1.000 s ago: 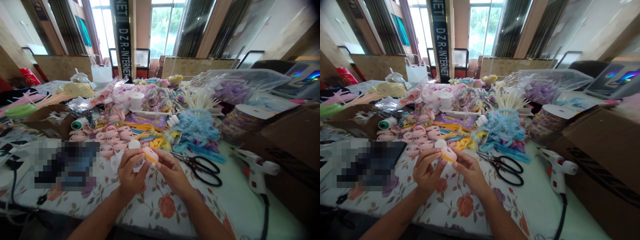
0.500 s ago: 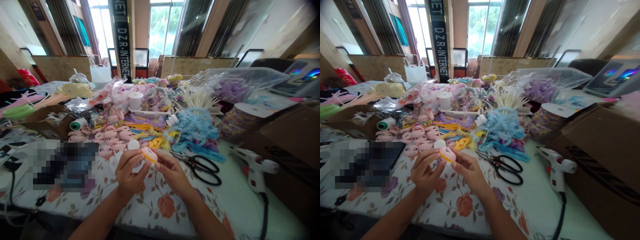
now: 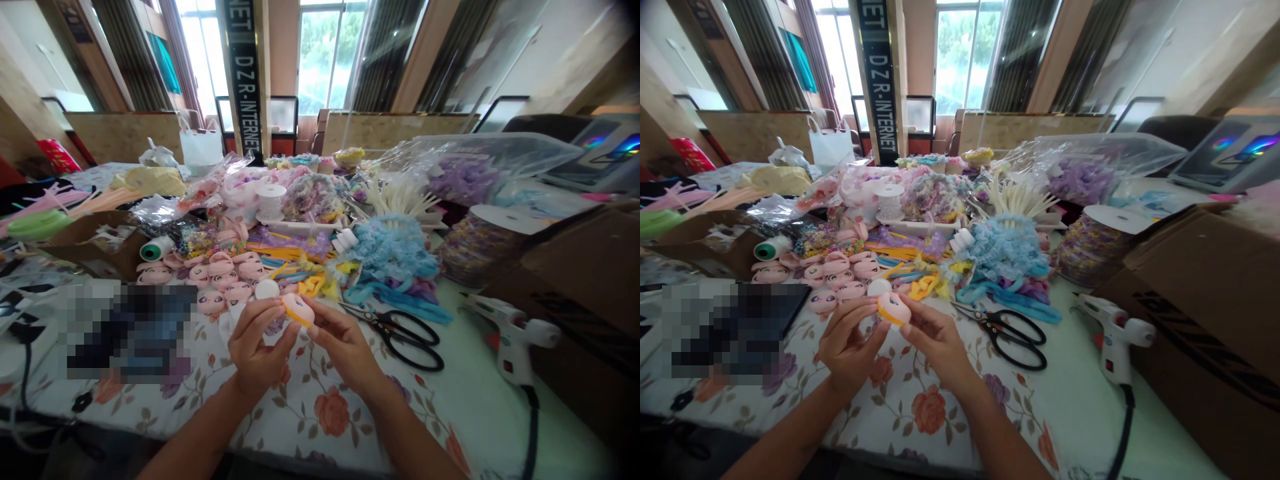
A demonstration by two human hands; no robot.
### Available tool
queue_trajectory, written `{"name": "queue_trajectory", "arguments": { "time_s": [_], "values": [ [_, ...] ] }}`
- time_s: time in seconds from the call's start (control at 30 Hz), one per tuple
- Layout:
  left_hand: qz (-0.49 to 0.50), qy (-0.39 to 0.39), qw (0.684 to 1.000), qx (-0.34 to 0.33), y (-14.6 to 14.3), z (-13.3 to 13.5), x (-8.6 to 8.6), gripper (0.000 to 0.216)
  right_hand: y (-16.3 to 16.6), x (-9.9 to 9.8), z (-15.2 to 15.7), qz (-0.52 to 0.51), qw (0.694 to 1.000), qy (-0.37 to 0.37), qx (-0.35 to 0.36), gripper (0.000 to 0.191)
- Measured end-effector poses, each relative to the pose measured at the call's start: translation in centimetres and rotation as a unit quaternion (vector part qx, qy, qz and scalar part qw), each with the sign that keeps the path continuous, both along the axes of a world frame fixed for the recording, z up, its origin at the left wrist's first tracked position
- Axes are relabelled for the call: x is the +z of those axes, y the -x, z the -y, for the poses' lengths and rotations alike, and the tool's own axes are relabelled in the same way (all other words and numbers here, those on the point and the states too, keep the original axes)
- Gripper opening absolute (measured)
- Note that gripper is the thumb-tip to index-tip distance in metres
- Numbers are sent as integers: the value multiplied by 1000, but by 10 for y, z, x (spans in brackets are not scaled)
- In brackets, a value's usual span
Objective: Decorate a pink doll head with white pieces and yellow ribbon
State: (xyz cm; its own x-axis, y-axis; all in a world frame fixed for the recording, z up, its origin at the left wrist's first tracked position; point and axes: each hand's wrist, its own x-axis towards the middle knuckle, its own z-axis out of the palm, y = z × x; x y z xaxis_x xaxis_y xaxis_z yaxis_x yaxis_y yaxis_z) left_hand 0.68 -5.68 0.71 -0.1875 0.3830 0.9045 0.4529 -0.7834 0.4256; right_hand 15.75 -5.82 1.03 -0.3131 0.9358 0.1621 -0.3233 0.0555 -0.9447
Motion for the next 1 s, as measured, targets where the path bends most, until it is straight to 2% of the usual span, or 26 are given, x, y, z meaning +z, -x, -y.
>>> {"name": "queue_trajectory", "arguments": {
  "time_s": [0.33, 0.53, 0.63, 0.77, 1.0],
  "values": [
    [-6, 7, 1000, -20, 0, 0, -1, 32, -1, 2, 0, 4, 1000, 1, 2, 43],
    [-23, 26, 999, -4, -1, -1, -1, 26, -1, 3, 1, 22, 999, 13, -22, 44],
    [6, 43, 998, -36, -3, -3, -6, 25, 1, 4, 0, 22, 999, 5, -30, 43],
    [68, 106, 988, -86, -5, -5, -12, 16, 3, 6, 0, 37, 998, -8, -55, 43],
    [127, 153, 970, -142, -7, -6, -5, 8, 3, 6, 0, 66, 994, -27, -83, 42]
  ]
}}
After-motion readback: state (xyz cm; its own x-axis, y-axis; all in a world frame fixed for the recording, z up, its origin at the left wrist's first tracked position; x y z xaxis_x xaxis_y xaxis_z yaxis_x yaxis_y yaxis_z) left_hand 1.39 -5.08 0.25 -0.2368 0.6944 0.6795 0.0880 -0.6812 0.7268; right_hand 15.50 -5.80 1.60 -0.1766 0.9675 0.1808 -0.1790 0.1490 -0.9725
